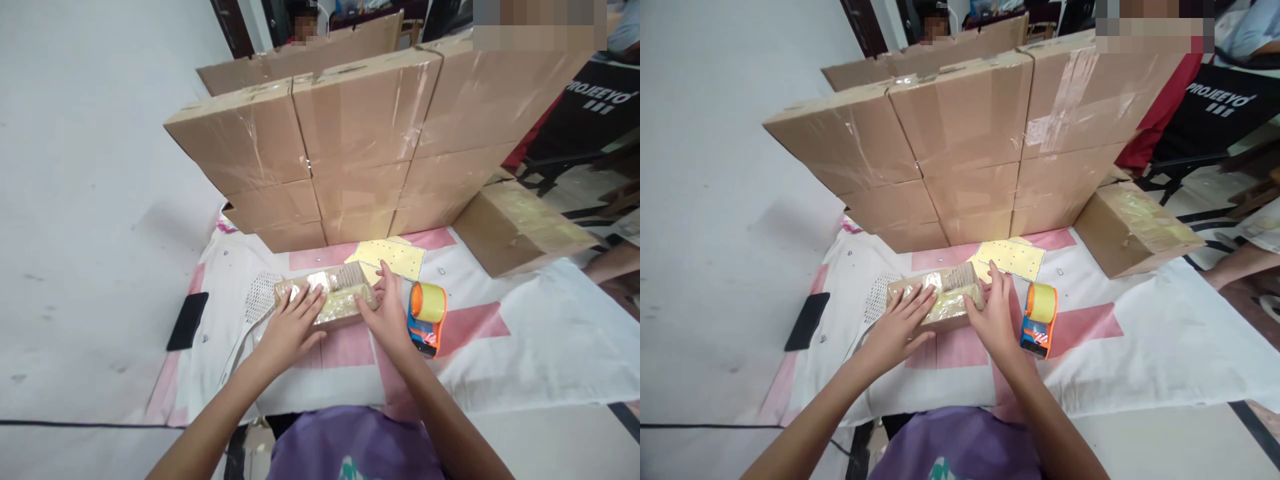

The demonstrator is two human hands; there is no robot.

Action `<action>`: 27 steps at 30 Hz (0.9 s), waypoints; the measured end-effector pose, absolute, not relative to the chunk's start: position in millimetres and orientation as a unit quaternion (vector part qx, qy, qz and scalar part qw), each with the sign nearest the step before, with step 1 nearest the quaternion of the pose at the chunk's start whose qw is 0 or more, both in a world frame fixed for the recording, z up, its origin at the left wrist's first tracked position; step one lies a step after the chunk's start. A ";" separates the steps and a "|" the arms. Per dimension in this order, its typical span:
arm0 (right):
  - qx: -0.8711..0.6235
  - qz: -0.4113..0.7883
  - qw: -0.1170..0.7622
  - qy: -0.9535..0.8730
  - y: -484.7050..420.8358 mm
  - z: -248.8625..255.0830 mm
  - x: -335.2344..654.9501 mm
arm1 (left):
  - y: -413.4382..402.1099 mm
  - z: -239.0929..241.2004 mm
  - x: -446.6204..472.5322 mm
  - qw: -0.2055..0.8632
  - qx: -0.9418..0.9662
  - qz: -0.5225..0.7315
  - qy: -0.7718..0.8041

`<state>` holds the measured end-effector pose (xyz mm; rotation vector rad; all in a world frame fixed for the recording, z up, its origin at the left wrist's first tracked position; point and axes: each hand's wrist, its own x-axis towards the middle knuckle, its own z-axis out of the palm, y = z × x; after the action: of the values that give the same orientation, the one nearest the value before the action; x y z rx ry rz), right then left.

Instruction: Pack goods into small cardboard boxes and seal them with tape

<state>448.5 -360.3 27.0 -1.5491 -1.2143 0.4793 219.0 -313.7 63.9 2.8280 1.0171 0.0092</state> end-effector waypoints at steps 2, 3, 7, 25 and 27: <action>-0.665 0.164 0.532 -0.499 -374.9 29.7 465.9 | -314.9 50.8 218.3 0.031 0.941 0.008 0.338; -0.681 0.126 0.537 -0.482 -384.0 29.0 477.5 | -314.4 47.0 216.7 0.021 0.942 0.012 0.334; -0.752 0.004 0.554 -0.355 -420.0 6.6 530.7 | -307.2 42.7 209.7 0.004 0.952 0.023 0.307; -0.615 0.340 0.591 -0.396 -422.8 -22.7 527.2 | -295.0 56.1 217.7 -0.056 0.968 0.071 0.235; -0.618 0.306 0.618 -0.378 -428.4 -17.5 514.8 | -308.0 59.7 228.4 -0.058 0.959 0.112 0.253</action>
<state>514.8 -428.4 -17.5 -1.4219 -0.8698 0.7032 228.4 -308.0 59.7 3.1296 0.8242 0.3658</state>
